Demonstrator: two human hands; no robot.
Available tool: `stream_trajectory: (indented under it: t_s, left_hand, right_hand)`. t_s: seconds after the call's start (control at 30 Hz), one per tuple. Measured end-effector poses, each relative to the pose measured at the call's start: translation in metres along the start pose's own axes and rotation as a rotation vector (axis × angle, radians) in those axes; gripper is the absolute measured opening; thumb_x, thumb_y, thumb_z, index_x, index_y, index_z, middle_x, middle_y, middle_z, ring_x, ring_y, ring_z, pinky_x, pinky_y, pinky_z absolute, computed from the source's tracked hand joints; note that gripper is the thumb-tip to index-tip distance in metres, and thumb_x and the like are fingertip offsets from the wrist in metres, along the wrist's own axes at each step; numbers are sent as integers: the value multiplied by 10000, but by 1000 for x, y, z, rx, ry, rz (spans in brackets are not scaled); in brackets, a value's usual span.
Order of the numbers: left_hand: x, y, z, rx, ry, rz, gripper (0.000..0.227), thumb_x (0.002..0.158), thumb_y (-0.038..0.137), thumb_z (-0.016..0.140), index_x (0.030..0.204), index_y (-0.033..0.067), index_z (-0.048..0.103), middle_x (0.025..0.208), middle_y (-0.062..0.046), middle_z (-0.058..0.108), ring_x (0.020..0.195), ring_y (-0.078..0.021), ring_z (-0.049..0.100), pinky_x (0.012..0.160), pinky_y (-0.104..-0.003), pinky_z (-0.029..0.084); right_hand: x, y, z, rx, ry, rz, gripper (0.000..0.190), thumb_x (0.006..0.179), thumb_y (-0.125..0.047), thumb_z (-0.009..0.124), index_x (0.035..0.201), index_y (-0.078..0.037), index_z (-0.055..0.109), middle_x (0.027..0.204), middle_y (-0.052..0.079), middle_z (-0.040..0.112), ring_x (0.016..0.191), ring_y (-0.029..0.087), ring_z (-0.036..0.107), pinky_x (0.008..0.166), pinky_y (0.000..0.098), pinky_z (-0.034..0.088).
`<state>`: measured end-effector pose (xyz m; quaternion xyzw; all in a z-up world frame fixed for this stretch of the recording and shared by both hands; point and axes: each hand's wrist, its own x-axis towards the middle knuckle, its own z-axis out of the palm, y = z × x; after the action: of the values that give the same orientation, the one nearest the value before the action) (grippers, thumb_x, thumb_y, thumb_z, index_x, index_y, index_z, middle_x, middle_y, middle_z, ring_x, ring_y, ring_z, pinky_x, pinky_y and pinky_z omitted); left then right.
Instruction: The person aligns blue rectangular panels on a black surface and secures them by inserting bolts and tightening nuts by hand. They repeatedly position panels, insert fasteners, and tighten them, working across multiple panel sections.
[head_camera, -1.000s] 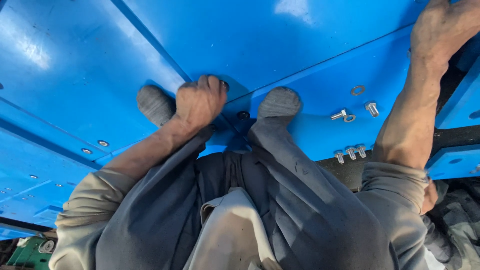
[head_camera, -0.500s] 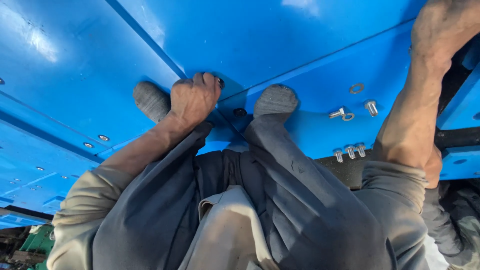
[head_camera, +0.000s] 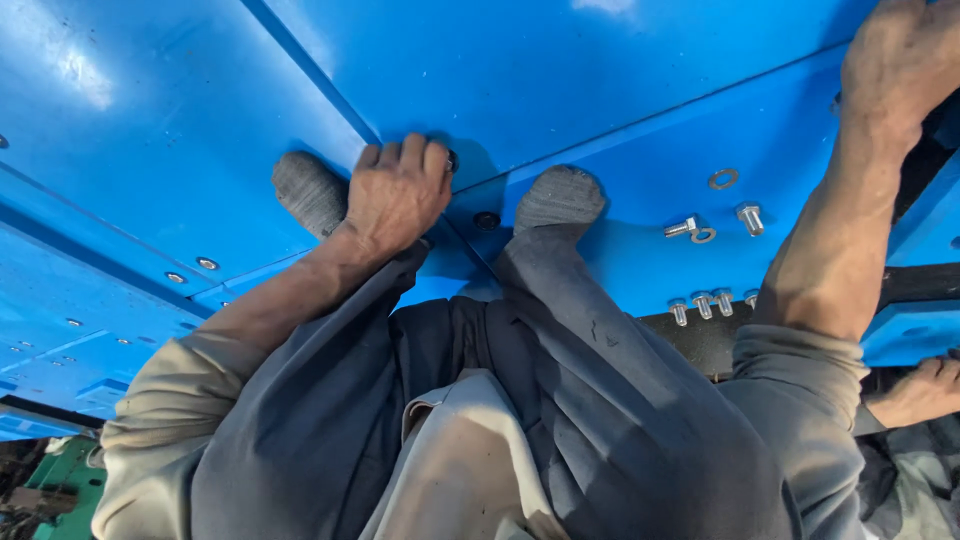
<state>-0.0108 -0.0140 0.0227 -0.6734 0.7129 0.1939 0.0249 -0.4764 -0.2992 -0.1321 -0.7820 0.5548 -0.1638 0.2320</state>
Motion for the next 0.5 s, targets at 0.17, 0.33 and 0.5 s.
stream_trajectory:
  t_s: [0.17, 0.33, 0.5]
  left_hand:
    - [2, -1, 11, 53, -30, -5, 275, 940, 261, 706, 796, 96, 539, 667, -80, 539, 499, -212, 554, 476, -380, 438]
    - [2, 1, -11, 51, 35, 14, 163, 897, 229, 676, 858, 100, 585, 731, -67, 573, 566, -196, 569, 557, -374, 461]
    - [-1, -9, 7, 19, -34, -12, 311, 976, 254, 687, 733, 110, 558, 607, -64, 548, 480, -208, 546, 493, -380, 441]
  right_hand:
    - [29, -58, -7, 171, 49, -226, 215, 1074, 99, 644, 1288, 101, 618, 1272, 199, 725, 1170, 304, 737, 1025, 410, 590]
    - [26, -44, -6, 163, 62, -105, 373, 1015, 113, 736, 1344, 55, 570, 1265, 197, 660, 1174, 290, 709, 1014, 390, 572]
    - [29, -51, -9, 162, 38, -218, 404, 1048, 185, 665, 1413, 43, 568, 1386, 189, 655, 1284, 327, 717, 1115, 420, 587]
